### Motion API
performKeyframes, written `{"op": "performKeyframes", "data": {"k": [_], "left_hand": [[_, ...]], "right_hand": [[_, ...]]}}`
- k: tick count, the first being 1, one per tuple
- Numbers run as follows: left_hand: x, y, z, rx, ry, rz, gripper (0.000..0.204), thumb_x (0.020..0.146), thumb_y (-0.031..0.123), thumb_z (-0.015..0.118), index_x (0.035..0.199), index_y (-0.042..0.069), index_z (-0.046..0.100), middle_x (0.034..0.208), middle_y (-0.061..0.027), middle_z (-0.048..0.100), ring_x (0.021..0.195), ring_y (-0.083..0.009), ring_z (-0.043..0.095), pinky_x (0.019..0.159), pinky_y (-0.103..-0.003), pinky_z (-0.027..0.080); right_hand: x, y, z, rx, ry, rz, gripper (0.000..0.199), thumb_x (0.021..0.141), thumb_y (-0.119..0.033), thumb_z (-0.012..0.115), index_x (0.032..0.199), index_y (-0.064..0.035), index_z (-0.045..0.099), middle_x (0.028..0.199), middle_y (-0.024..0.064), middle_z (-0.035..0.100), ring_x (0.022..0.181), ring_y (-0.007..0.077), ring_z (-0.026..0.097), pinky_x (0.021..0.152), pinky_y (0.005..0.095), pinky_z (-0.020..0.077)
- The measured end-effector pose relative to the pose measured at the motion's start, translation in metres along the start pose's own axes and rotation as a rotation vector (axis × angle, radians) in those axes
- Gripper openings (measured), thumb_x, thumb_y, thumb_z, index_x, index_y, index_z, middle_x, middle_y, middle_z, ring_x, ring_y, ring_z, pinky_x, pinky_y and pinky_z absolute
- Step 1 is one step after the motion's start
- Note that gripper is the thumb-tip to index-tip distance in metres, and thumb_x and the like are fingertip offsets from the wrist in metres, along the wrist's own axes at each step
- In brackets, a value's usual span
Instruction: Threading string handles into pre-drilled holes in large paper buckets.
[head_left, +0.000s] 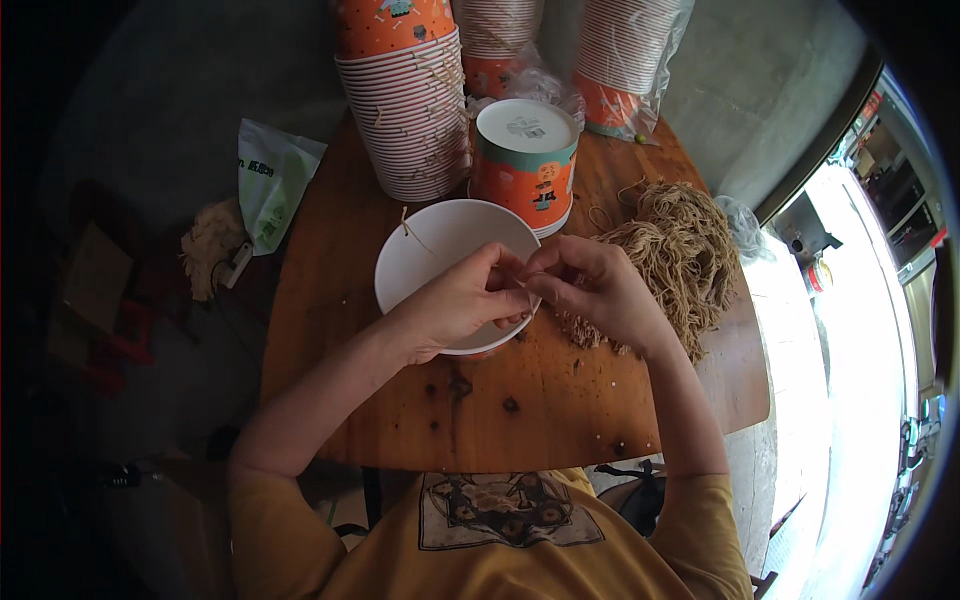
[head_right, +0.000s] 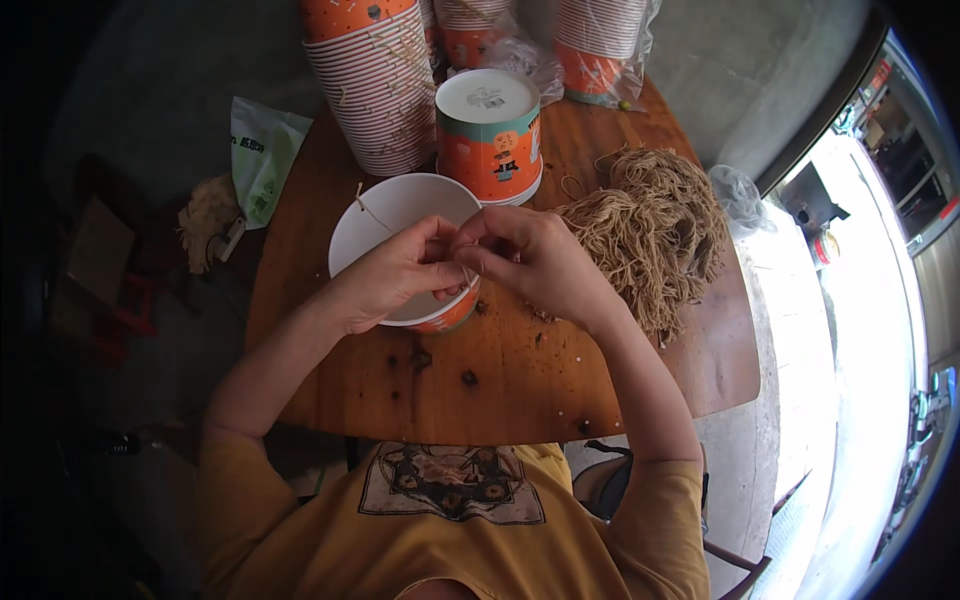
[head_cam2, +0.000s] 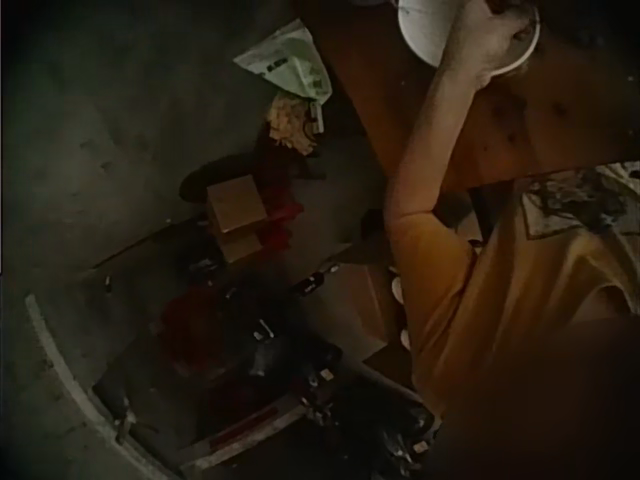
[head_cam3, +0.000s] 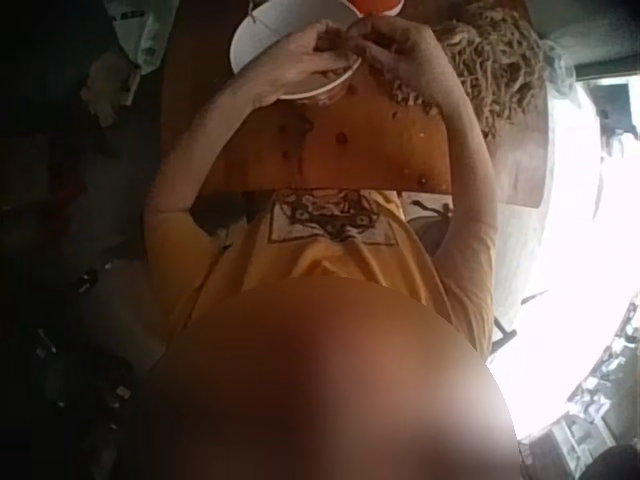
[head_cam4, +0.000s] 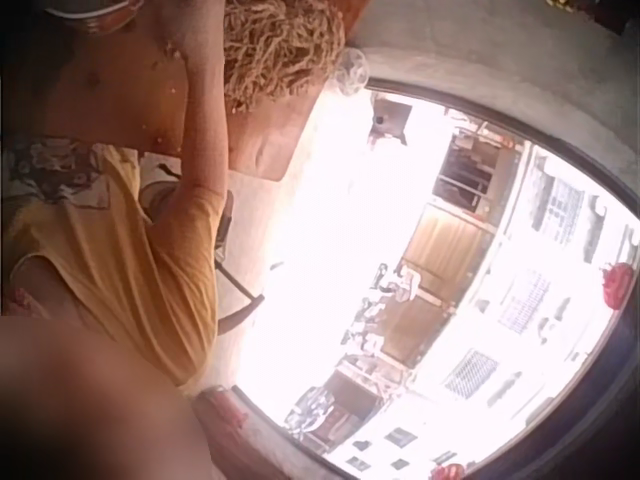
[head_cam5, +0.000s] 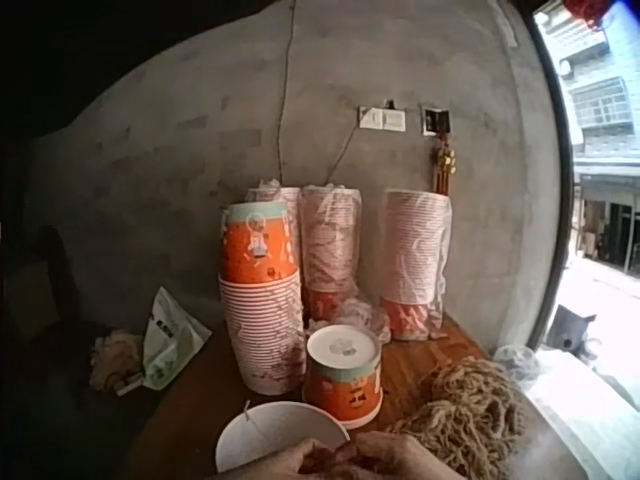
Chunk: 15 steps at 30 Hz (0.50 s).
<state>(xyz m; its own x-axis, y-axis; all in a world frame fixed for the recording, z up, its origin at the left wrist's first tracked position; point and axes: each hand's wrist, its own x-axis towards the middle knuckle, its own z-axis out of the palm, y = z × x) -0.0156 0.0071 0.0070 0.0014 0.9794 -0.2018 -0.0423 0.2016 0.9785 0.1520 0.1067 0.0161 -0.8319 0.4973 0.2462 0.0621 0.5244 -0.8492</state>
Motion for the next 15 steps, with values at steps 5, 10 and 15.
{"op": "performKeyframes", "data": {"k": [5, 10, 15], "left_hand": [[0.001, -0.003, -0.01, -0.026, -0.109, -0.016, 0.018, 0.089, 0.013, 0.061, 0.099, 0.0, 0.054, 0.087, -0.0013, 0.057, 0.075, -0.007, 0.052, 0.072, -0.022, 0.046], [0.004, -0.003, -0.01, 0.0, -0.109, 0.008, 0.015, 0.089, 0.013, 0.059, 0.097, 0.002, 0.056, 0.084, 0.0008, 0.056, 0.074, -0.0064, 0.051, 0.071, -0.022, 0.044], [0.008, -0.007, -0.006, 0.022, -0.087, 0.029, 0.013, 0.09, 0.012, 0.058, 0.1, 0.004, 0.056, 0.086, 0.0012, 0.056, 0.075, -0.0057, 0.05, 0.071, -0.021, 0.044]], "right_hand": [[0.012, 0.007, -0.003, 0.043, -0.041, -0.093, 0.009, 0.083, -0.008, 0.067, 0.089, -0.0015, 0.063, 0.075, 0.0024, 0.063, 0.07, 0.0075, 0.059, 0.063, 0.0251, 0.0478], [0.015, 0.008, -0.005, 0.093, -0.093, -0.091, 0.01, 0.084, -0.009, 0.067, 0.087, -0.0008, 0.062, 0.074, 0.0008, 0.062, 0.07, 0.0065, 0.058, 0.063, 0.0231, 0.0468], [0.014, 0.014, -0.005, 0.16, -0.083, -0.123, 0.011, 0.084, -0.009, 0.068, 0.088, -0.0015, 0.062, 0.075, 0.0003, 0.062, 0.069, 0.0054, 0.056, 0.062, 0.0216, 0.0457]]}}
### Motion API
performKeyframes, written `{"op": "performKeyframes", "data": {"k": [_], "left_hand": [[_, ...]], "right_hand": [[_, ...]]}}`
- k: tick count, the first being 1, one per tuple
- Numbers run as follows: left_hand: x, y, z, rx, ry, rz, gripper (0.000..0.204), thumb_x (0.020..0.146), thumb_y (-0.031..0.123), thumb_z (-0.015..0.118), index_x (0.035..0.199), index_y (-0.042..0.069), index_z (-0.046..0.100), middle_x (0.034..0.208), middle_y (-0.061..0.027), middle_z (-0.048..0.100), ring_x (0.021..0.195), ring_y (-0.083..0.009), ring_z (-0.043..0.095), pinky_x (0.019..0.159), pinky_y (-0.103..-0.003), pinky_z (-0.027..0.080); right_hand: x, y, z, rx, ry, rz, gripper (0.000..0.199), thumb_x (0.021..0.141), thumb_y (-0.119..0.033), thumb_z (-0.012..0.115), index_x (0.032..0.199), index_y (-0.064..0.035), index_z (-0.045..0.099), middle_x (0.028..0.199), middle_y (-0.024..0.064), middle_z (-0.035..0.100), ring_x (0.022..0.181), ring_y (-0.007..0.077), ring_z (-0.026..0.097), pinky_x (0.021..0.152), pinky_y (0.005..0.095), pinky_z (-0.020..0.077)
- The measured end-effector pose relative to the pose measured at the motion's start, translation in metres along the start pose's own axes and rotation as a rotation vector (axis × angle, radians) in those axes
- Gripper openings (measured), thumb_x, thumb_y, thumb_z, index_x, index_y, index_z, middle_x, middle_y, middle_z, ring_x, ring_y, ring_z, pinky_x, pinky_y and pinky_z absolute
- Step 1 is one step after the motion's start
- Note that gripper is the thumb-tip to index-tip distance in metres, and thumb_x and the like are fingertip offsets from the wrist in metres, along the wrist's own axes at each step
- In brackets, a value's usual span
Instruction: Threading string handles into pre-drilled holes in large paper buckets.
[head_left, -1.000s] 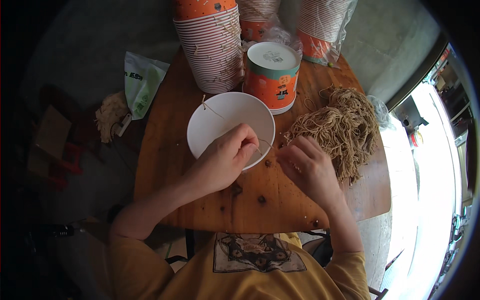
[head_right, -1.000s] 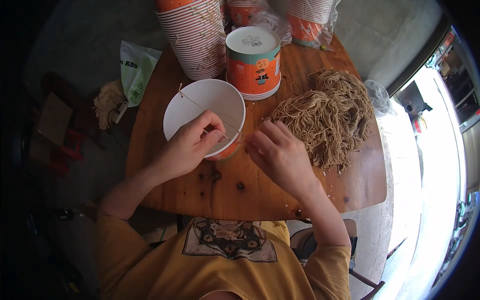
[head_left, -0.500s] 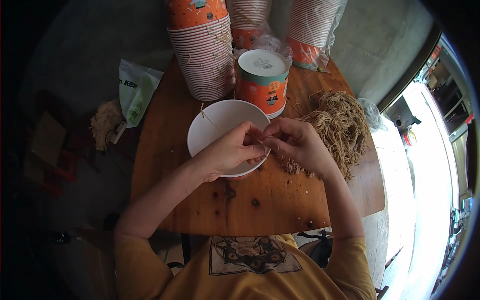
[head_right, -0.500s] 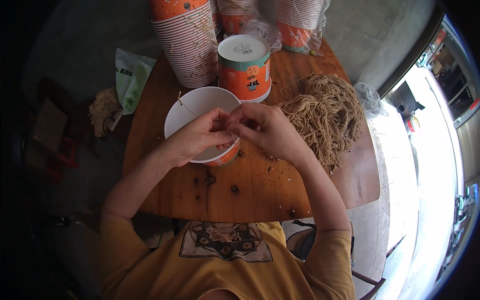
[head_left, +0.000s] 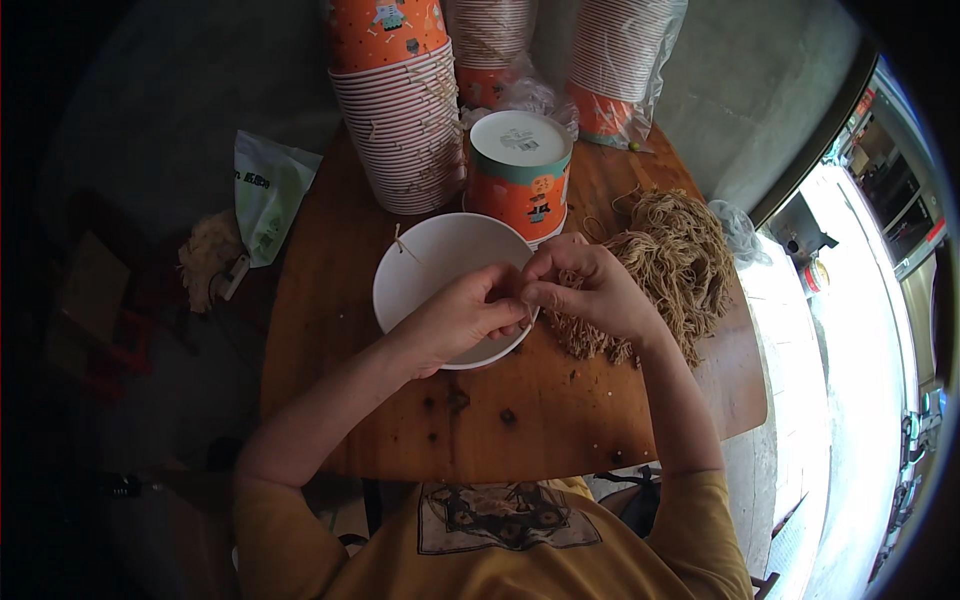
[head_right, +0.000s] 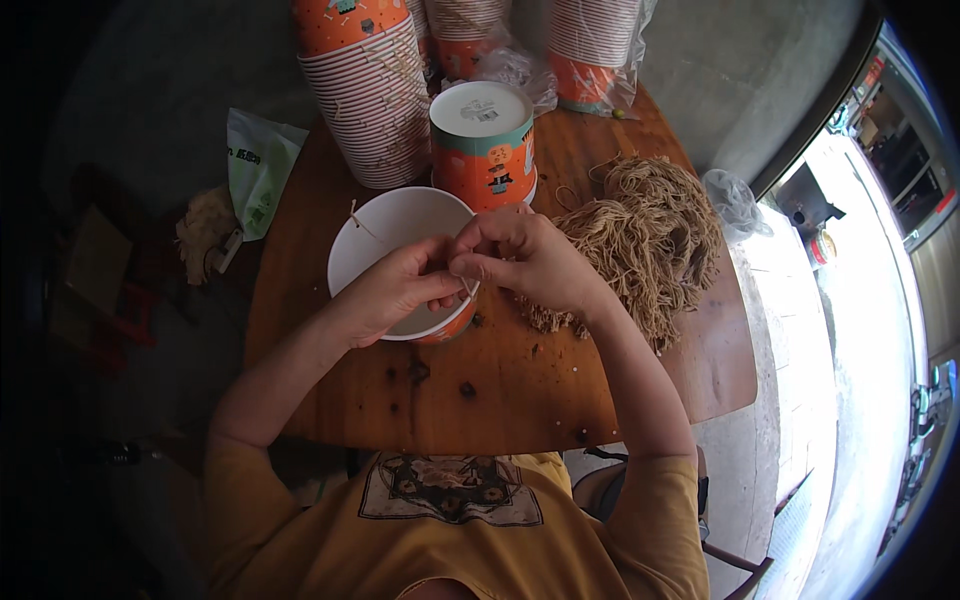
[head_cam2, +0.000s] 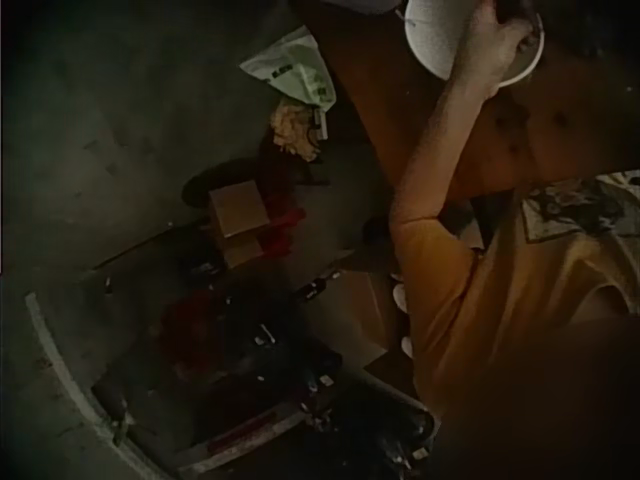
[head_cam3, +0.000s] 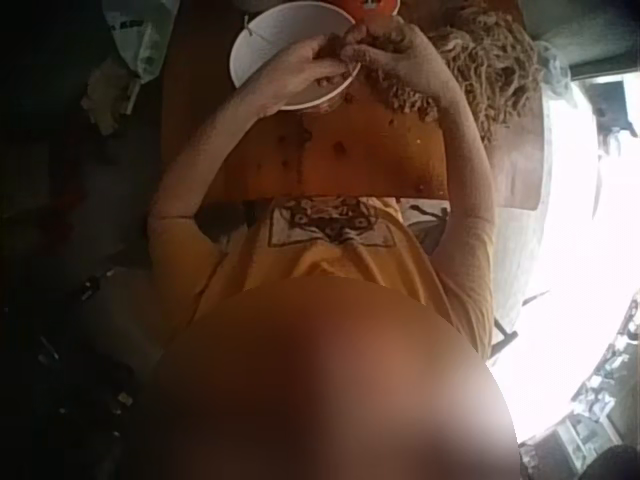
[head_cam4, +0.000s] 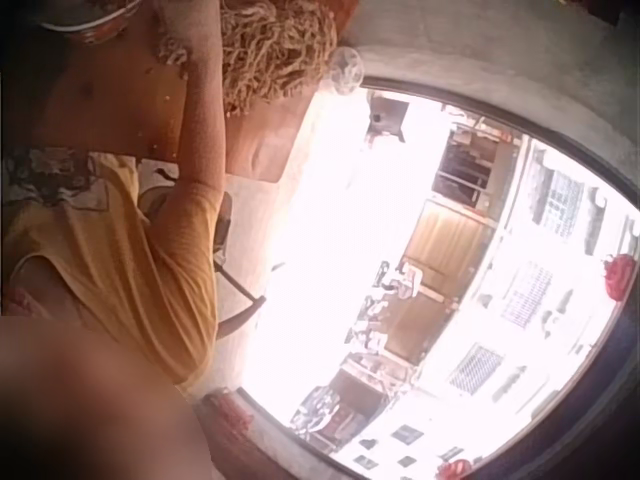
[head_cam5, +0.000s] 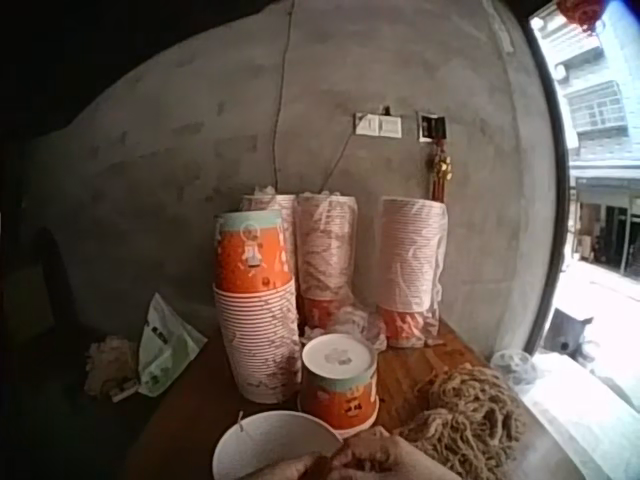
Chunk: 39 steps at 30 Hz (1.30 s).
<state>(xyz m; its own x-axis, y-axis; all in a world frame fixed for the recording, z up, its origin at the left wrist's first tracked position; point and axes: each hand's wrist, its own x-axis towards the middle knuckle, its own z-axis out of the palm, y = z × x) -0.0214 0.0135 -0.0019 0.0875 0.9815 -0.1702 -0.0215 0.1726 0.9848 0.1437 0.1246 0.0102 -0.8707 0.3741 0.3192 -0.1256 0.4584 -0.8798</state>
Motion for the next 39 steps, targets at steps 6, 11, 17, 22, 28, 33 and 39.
{"op": "performKeyframes", "data": {"k": [6, 11, 17, 22, 28, 33, 39], "left_hand": [[-0.001, 0.004, 0.008, 0.039, -0.006, -0.005, 0.012, 0.088, 0.01, 0.058, 0.098, 0.003, 0.055, 0.085, 0.0005, 0.056, 0.077, -0.0063, 0.053, 0.072, -0.023, 0.045], [0.0, 0.005, 0.006, 0.064, -0.066, -0.014, 0.02, 0.091, 0.013, 0.059, 0.107, 0.002, 0.057, 0.095, -0.0001, 0.059, 0.081, -0.0057, 0.055, 0.076, -0.021, 0.045], [-0.001, 0.002, 0.004, -0.062, -0.148, -0.054, 0.014, 0.091, 0.012, 0.057, 0.102, 0.003, 0.059, 0.092, 0.0005, 0.059, 0.079, -0.0053, 0.053, 0.075, -0.022, 0.046], [0.003, 0.005, 0.008, -0.016, -0.061, -0.015, 0.011, 0.093, 0.013, 0.054, 0.098, 0.004, 0.059, 0.087, 0.0024, 0.056, 0.075, -0.0044, 0.05, 0.073, -0.021, 0.045], [0.005, 0.002, 0.01, -0.002, -0.075, 0.003, 0.017, 0.094, 0.013, 0.052, 0.102, 0.001, 0.06, 0.082, 0.002, 0.056, 0.073, -0.0045, 0.05, 0.072, -0.022, 0.044], [0.004, 0.002, 0.007, -0.037, -0.126, -0.037, 0.019, 0.094, 0.014, 0.054, 0.104, 0.0, 0.061, 0.084, 0.0019, 0.056, 0.074, -0.0041, 0.05, 0.072, -0.02, 0.043], [0.007, 0.0, 0.009, -0.094, -0.116, -0.049, 0.02, 0.094, 0.016, 0.057, 0.102, -0.001, 0.062, 0.083, 0.0014, 0.057, 0.074, -0.0041, 0.05, 0.07, -0.019, 0.043]], "right_hand": [[0.006, 0.0, -0.008, 0.032, -0.1, 0.11, 0.011, 0.083, -0.01, 0.07, 0.087, -0.0032, 0.062, 0.08, -0.0015, 0.061, 0.078, 0.008, 0.056, 0.071, 0.0243, 0.0454], [0.009, 0.01, -0.006, 0.113, -0.103, 0.164, 0.011, 0.084, -0.006, 0.068, 0.088, -0.0026, 0.058, 0.076, -0.0005, 0.06, 0.071, 0.0064, 0.058, 0.064, 0.0214, 0.0464], [0.005, 0.015, -0.002, 0.212, -0.017, 0.136, 0.012, 0.085, -0.006, 0.068, 0.086, -0.0021, 0.056, 0.073, -0.0014, 0.06, 0.067, 0.0039, 0.057, 0.058, 0.0205, 0.045], [0.0, 0.016, 0.001, 0.329, 0.031, 0.128, 0.013, 0.087, -0.008, 0.066, 0.087, -0.0021, 0.055, 0.073, -0.0004, 0.059, 0.066, 0.0051, 0.057, 0.058, 0.0203, 0.0449], [0.001, 0.018, 0.0, 0.253, 0.031, 0.162, 0.015, 0.088, -0.011, 0.066, 0.085, -0.0024, 0.054, 0.07, -0.0009, 0.057, 0.061, 0.0046, 0.055, 0.054, 0.0208, 0.0437], [0.002, 0.012, 0.002, 0.201, 0.064, 0.223, 0.013, 0.087, -0.011, 0.067, 0.085, -0.004, 0.055, 0.075, -0.001, 0.057, 0.064, 0.0036, 0.053, 0.058, 0.0216, 0.0441], [-0.004, 0.022, 0.002, -0.587, 0.359, -0.179, 0.014, 0.078, -0.005, 0.07, 0.085, -0.0032, 0.059, 0.08, 0.0053, 0.059, 0.077, 0.0202, 0.058, 0.067, 0.0302, 0.0464]]}}
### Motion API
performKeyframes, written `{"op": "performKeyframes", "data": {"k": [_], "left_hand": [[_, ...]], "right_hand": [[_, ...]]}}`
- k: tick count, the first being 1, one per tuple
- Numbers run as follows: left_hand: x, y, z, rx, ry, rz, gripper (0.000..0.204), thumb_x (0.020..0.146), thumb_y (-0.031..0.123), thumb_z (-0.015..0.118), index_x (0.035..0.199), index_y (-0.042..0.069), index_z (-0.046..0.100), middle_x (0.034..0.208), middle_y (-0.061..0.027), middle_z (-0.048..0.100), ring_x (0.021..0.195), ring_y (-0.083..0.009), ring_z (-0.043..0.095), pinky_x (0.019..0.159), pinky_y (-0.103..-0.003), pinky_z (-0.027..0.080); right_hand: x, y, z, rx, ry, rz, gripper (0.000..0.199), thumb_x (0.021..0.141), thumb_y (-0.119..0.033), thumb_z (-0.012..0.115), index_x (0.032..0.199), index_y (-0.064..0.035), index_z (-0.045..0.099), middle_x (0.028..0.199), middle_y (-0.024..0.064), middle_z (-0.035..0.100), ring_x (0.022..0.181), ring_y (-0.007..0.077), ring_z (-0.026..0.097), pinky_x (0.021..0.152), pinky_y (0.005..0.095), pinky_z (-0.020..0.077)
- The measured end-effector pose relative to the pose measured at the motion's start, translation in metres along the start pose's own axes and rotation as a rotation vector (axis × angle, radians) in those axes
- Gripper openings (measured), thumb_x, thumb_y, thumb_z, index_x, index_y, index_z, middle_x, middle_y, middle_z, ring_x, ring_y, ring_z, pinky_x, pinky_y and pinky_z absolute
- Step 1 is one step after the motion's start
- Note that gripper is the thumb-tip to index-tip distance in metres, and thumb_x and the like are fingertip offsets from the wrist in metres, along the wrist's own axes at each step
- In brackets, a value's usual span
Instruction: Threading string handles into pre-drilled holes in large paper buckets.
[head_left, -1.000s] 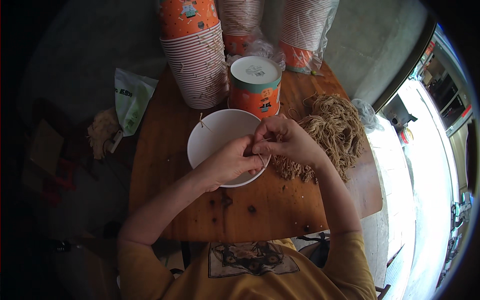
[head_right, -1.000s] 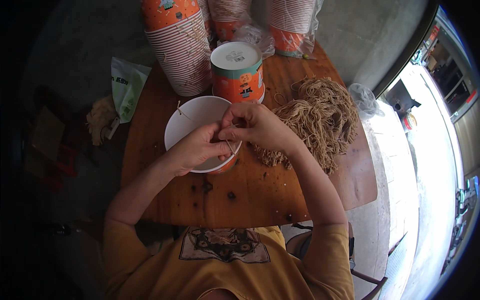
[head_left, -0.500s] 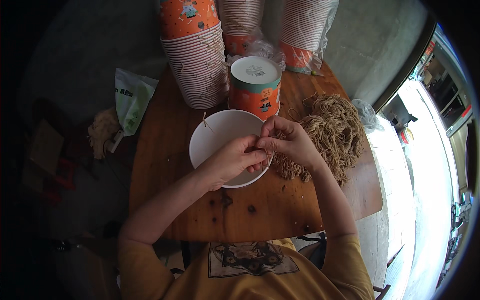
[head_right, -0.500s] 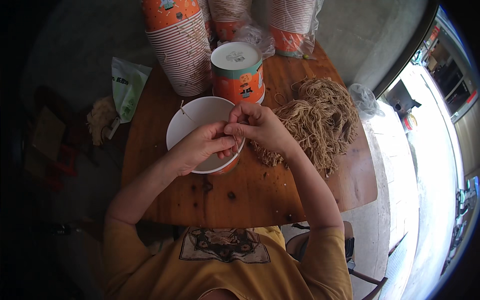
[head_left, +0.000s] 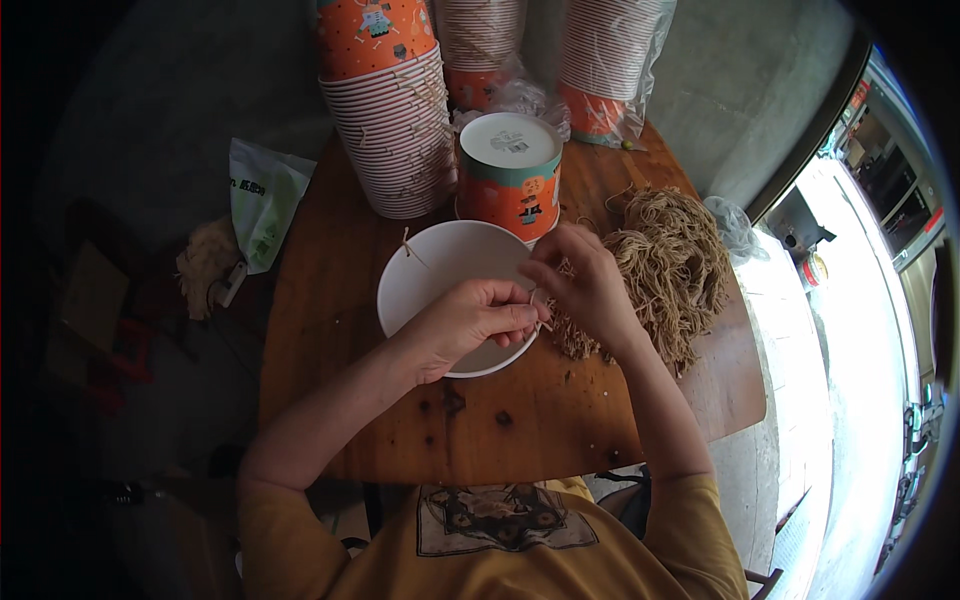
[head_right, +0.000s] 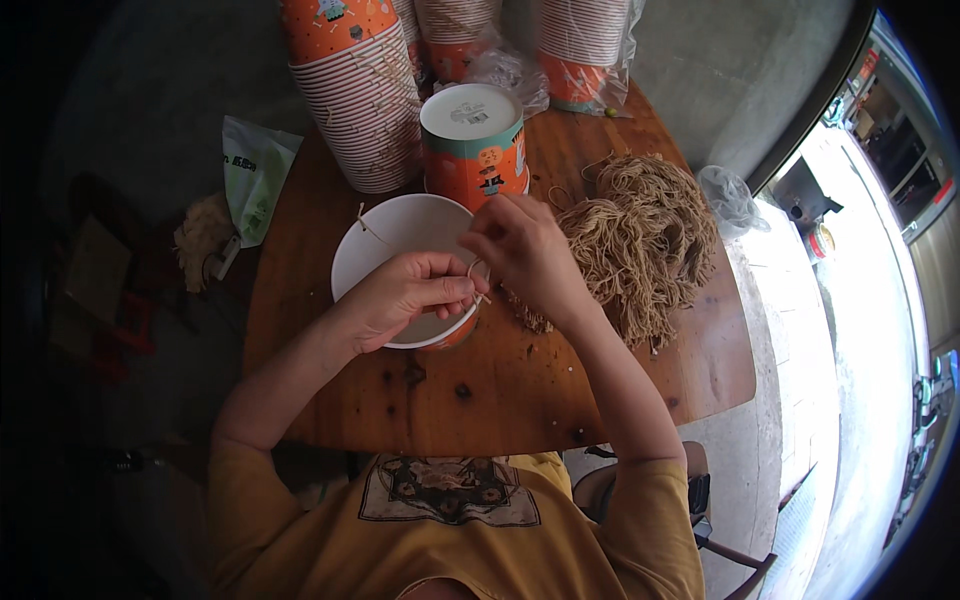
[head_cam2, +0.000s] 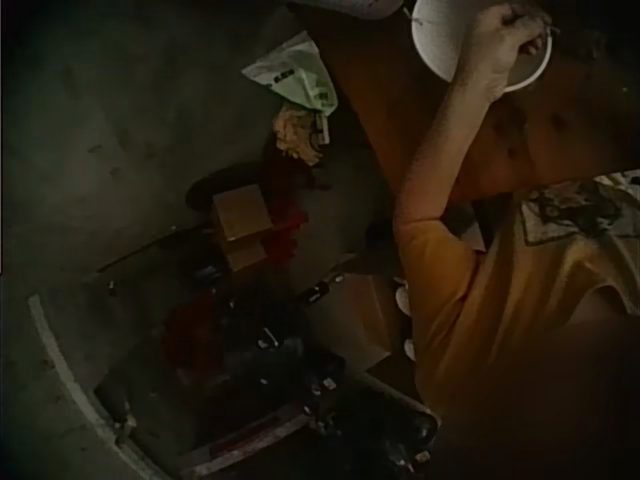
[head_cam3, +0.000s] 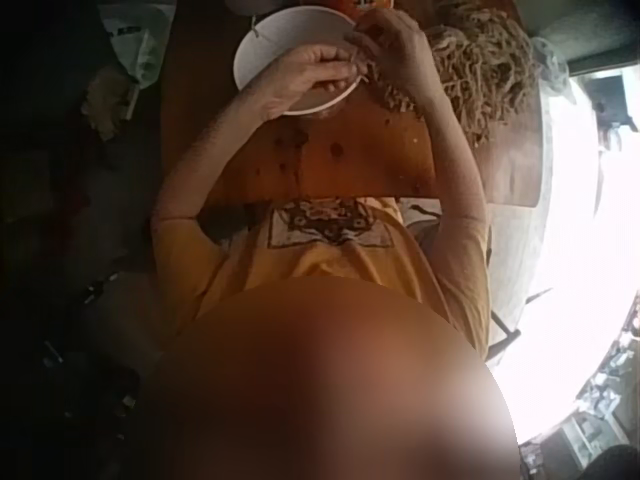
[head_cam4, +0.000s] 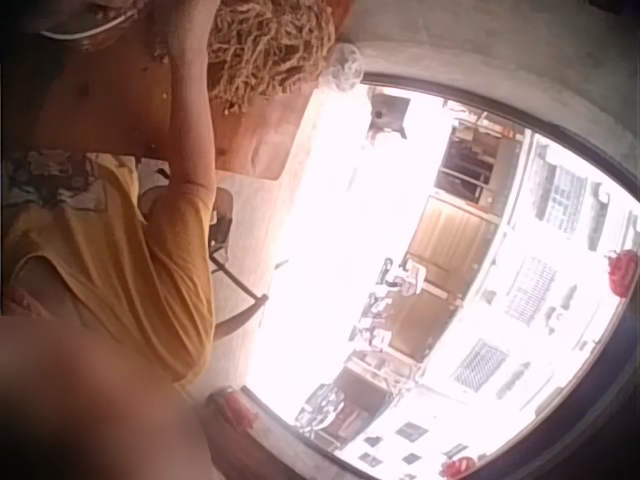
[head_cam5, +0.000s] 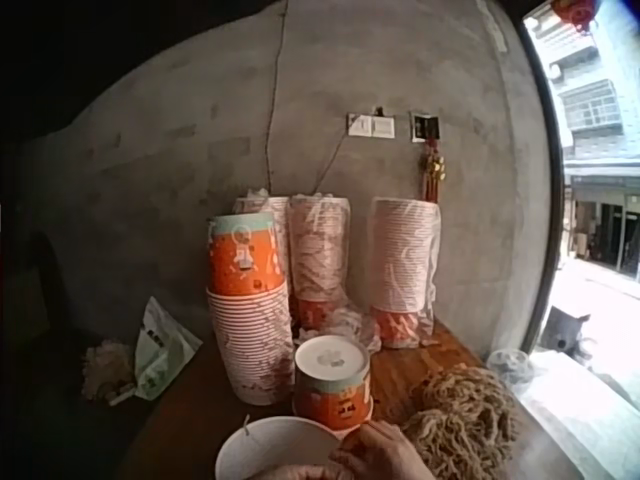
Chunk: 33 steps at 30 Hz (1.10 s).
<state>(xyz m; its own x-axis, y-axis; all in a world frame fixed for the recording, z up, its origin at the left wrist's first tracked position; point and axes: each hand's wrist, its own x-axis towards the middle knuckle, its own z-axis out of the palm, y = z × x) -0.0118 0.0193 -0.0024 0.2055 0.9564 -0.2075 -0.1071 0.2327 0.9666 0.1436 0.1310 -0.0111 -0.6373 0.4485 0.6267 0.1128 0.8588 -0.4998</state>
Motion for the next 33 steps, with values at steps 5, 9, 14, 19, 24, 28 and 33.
{"op": "performKeyframes", "data": {"k": [5, 9, 14, 19, 24, 28, 33], "left_hand": [[0.0, -0.001, -0.002, -0.031, 0.036, -0.018, 0.019, 0.093, 0.016, 0.057, 0.101, 0.0, 0.063, 0.085, 0.0015, 0.058, 0.075, -0.0041, 0.051, 0.069, -0.019, 0.043], [0.002, 0.0, -0.001, -0.043, 0.044, -0.01, 0.017, 0.093, 0.015, 0.057, 0.102, 0.002, 0.063, 0.086, 0.0021, 0.059, 0.075, -0.004, 0.052, 0.069, -0.019, 0.043], [0.002, 0.002, -0.002, -0.033, 0.043, -0.028, 0.016, 0.092, 0.016, 0.058, 0.102, 0.004, 0.063, 0.087, 0.0023, 0.06, 0.077, -0.0041, 0.053, 0.069, -0.019, 0.043], [-0.003, 0.015, -0.001, -0.112, 0.068, -0.218, 0.017, 0.089, 0.016, 0.06, 0.104, 0.008, 0.061, 0.09, 0.0028, 0.06, 0.081, -0.0055, 0.056, 0.072, -0.022, 0.044], [-0.005, 0.02, -0.001, -0.096, 0.081, -0.242, 0.016, 0.088, 0.012, 0.058, 0.103, 0.007, 0.059, 0.097, 0.0004, 0.059, 0.085, -0.0085, 0.056, 0.075, -0.024, 0.045], [-0.004, 0.014, -0.001, -0.083, 0.086, -0.162, 0.016, 0.087, 0.005, 0.057, 0.102, 0.004, 0.057, 0.097, -0.0028, 0.057, 0.085, -0.0107, 0.056, 0.076, -0.026, 0.048], [-0.005, 0.011, -0.005, -0.072, 0.06, -0.085, 0.017, 0.085, 0.0, 0.055, 0.101, 0.002, 0.054, 0.093, -0.004, 0.055, 0.082, -0.0111, 0.055, 0.075, -0.025, 0.048]], "right_hand": [[-0.034, -0.025, -0.008, -0.052, 0.143, 0.12, 0.015, 0.077, -0.012, 0.071, 0.082, -0.0045, 0.06, 0.077, 0.0064, 0.055, 0.072, 0.0258, 0.055, 0.068, 0.0358, 0.0453], [-0.057, -0.038, 0.0, 0.01, 0.079, 0.23, 0.016, 0.078, -0.012, 0.072, 0.081, -0.0046, 0.059, 0.072, 0.0062, 0.051, 0.064, 0.0209, 0.053, 0.057, 0.0332, 0.0447], [-0.059, -0.048, 0.01, -0.045, 0.113, 0.167, 0.015, 0.077, -0.009, 0.072, 0.082, -0.0064, 0.058, 0.074, 0.0058, 0.051, 0.065, 0.0219, 0.053, 0.054, 0.0322, 0.0447], [-0.049, -0.063, 0.016, -0.254, 0.187, -0.016, 0.02, 0.071, -0.005, 0.075, 0.081, -0.0081, 0.059, 0.076, 0.0046, 0.054, 0.065, 0.0216, 0.054, 0.055, 0.0331, 0.0455], [-0.053, -0.062, 0.014, -0.333, 0.15, -0.059, 0.022, 0.07, -0.008, 0.076, 0.087, -0.0095, 0.062, 0.077, 0.0037, 0.055, 0.066, 0.0214, 0.054, 0.055, 0.0332, 0.046], [-0.053, -0.063, 0.009, -0.327, 0.104, -0.09, 0.022, 0.071, -0.005, 0.074, 0.091, -0.0091, 0.065, 0.078, 0.0039, 0.056, 0.067, 0.0213, 0.055, 0.056, 0.0322, 0.0466], [-0.049, -0.048, -0.009, -0.038, -0.005, 0.041, 0.021, 0.077, -0.003, 0.065, 0.097, -0.0092, 0.062, 0.084, 0.0065, 0.054, 0.074, 0.0264, 0.053, 0.065, 0.0371, 0.047]]}}
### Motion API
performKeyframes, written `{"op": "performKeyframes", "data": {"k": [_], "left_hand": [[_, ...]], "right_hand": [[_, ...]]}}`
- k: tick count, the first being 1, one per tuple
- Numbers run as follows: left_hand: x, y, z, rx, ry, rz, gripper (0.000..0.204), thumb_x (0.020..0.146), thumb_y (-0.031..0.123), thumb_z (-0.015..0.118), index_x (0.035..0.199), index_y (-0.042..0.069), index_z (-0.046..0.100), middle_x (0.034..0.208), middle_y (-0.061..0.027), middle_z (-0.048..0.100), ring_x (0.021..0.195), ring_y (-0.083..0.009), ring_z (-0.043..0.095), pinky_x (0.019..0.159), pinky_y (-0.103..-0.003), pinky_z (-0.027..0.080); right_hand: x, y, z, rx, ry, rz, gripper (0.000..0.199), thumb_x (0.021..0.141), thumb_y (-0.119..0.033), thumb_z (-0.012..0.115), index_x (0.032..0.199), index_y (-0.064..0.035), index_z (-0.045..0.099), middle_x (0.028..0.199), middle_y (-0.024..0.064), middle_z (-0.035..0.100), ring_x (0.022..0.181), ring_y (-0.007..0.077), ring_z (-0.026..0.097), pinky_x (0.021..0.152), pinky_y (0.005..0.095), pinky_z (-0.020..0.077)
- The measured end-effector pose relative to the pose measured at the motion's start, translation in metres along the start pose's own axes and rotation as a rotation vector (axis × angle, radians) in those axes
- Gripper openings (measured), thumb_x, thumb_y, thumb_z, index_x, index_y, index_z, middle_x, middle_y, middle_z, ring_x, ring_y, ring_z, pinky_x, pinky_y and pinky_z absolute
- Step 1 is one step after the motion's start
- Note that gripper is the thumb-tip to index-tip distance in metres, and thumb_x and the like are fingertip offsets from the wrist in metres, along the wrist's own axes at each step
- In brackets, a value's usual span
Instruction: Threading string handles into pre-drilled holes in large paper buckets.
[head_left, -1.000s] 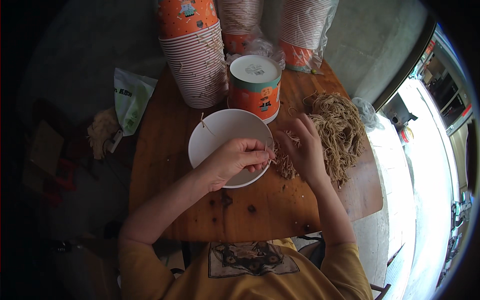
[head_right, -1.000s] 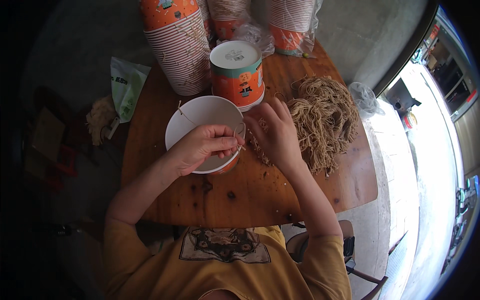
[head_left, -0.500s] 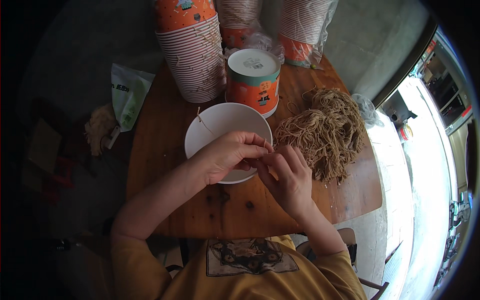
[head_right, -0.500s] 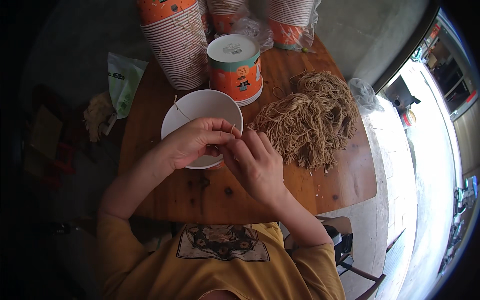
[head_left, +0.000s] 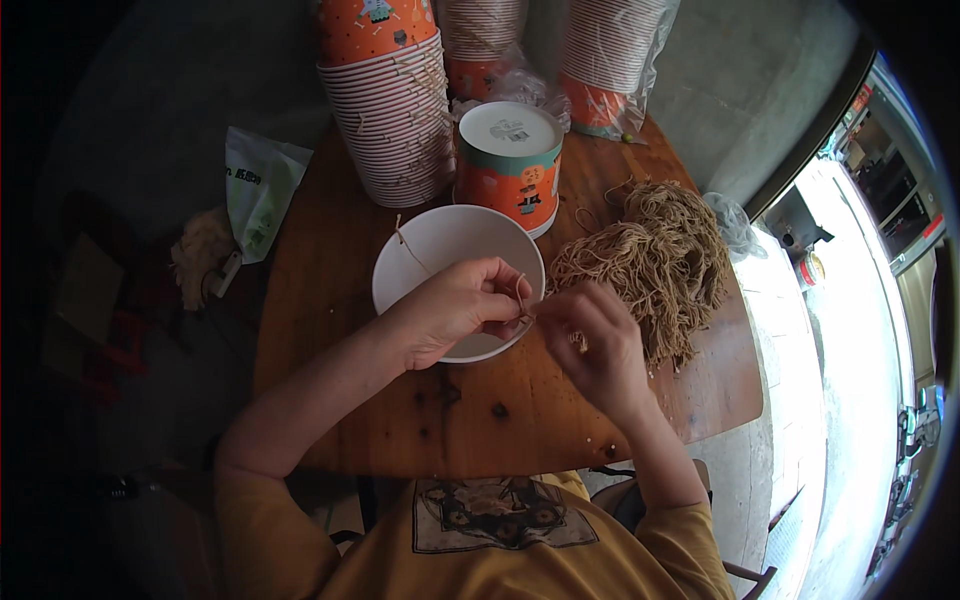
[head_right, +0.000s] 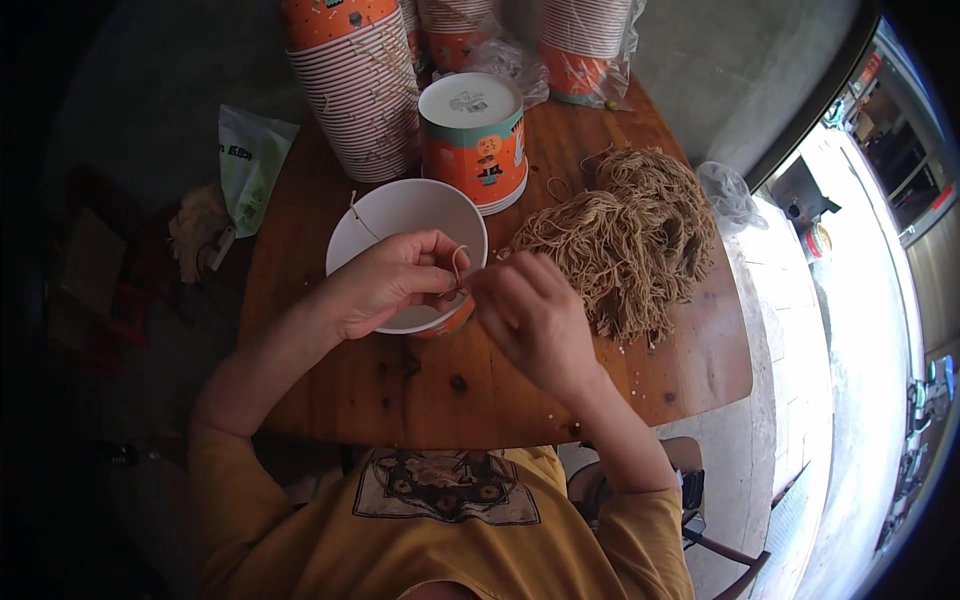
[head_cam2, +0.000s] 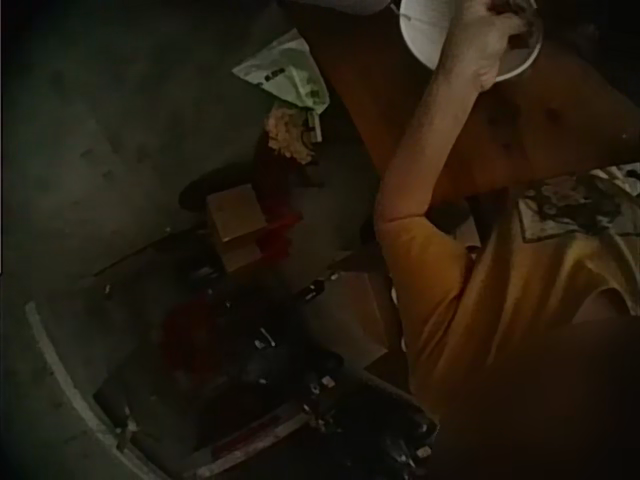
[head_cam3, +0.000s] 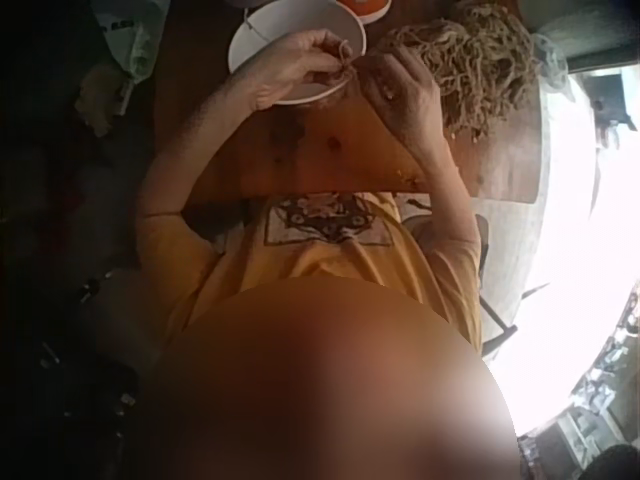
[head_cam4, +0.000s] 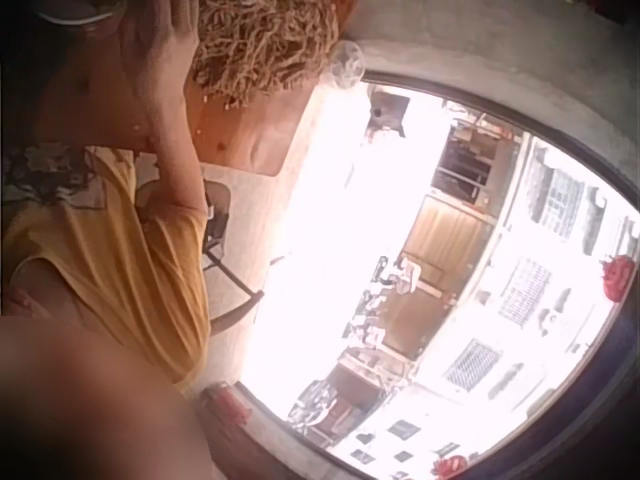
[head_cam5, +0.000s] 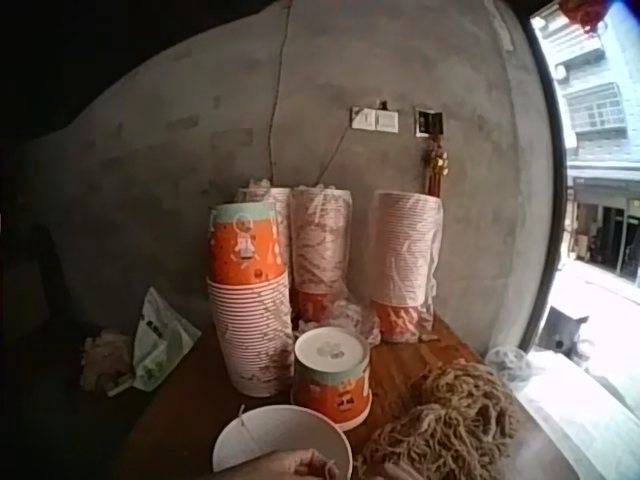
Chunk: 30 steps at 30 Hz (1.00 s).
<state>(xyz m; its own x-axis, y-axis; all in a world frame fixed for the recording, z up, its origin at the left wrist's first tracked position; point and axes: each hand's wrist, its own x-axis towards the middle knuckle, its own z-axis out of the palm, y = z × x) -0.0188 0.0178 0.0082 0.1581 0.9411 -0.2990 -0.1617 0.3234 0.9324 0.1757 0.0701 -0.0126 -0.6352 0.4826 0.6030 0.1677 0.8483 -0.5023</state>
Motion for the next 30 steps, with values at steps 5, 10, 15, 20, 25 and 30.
{"op": "performKeyframes", "data": {"k": [5, 10, 15, 20, 25, 30], "left_hand": [[-0.001, 0.002, 0.004, 0.036, 0.028, 0.01, 0.021, 0.083, -0.003, 0.055, 0.103, 0.001, 0.05, 0.092, -0.0054, 0.055, 0.082, -0.0117, 0.056, 0.075, -0.025, 0.048], [-0.002, -0.001, 0.005, 0.037, 0.052, 0.018, 0.027, 0.082, -0.003, 0.058, 0.106, 0.001, 0.048, 0.094, -0.007, 0.055, 0.084, -0.0125, 0.056, 0.076, -0.026, 0.048], [-0.004, -0.001, 0.005, 0.001, 0.046, 0.031, 0.03, 0.08, -0.003, 0.059, 0.107, -0.001, 0.045, 0.093, -0.0083, 0.056, 0.082, -0.0129, 0.056, 0.074, -0.025, 0.047], [-0.006, 0.002, 0.007, -0.023, 0.061, 0.046, 0.035, 0.079, -0.003, 0.059, 0.11, -0.003, 0.042, 0.093, -0.0103, 0.057, 0.079, -0.0136, 0.057, 0.072, -0.026, 0.048], [-0.013, 0.003, 0.013, 0.053, 0.178, 0.131, 0.045, 0.081, -0.002, 0.059, 0.117, 0.001, 0.034, 0.093, -0.0109, 0.058, 0.079, -0.0139, 0.058, 0.074, -0.027, 0.048], [-0.008, -0.006, 0.009, 0.189, 0.169, 0.225, 0.043, 0.081, -0.003, 0.058, 0.116, 0.002, 0.033, 0.09, -0.0086, 0.058, 0.079, -0.0137, 0.059, 0.074, -0.027, 0.048]], "right_hand": [[0.024, 0.01, -0.011, -0.107, -0.047, -0.04, 0.03, 0.077, -0.003, 0.064, 0.106, -0.0089, 0.06, 0.094, 0.0071, 0.057, 0.089, 0.0273, 0.054, 0.075, 0.038, 0.0474], [0.038, 0.016, -0.017, -0.059, -0.193, -0.207, 0.027, 0.076, -0.005, 0.065, 0.103, -0.0088, 0.06, 0.108, 0.0057, 0.058, 0.101, 0.0274, 0.053, 0.086, 0.0374, 0.0479], [0.039, 0.02, -0.017, -0.005, -0.239, -0.267, 0.022, 0.076, -0.005, 0.066, 0.096, -0.0082, 0.059, 0.105, 0.0048, 0.058, 0.1, 0.0275, 0.053, 0.085, 0.037, 0.048], [0.035, 0.018, -0.014, 0.077, -0.218, -0.043, 0.018, 0.075, -0.006, 0.067, 0.091, -0.0066, 0.059, 0.103, 0.0053, 0.059, 0.096, 0.0269, 0.054, 0.083, 0.037, 0.0479], [0.036, 0.025, -0.008, 0.101, -0.183, -0.139, 0.015, 0.076, -0.005, 0.065, 0.09, -0.0042, 0.058, 0.097, 0.0064, 0.059, 0.096, 0.0271, 0.054, 0.078, 0.0378, 0.0476], [0.033, 0.015, -0.006, 0.145, -0.156, -0.076, 0.012, 0.076, -0.004, 0.065, 0.084, -0.006, 0.057, 0.091, 0.0048, 0.059, 0.083, 0.0189, 0.055, 0.069, 0.0275, 0.0479]]}}
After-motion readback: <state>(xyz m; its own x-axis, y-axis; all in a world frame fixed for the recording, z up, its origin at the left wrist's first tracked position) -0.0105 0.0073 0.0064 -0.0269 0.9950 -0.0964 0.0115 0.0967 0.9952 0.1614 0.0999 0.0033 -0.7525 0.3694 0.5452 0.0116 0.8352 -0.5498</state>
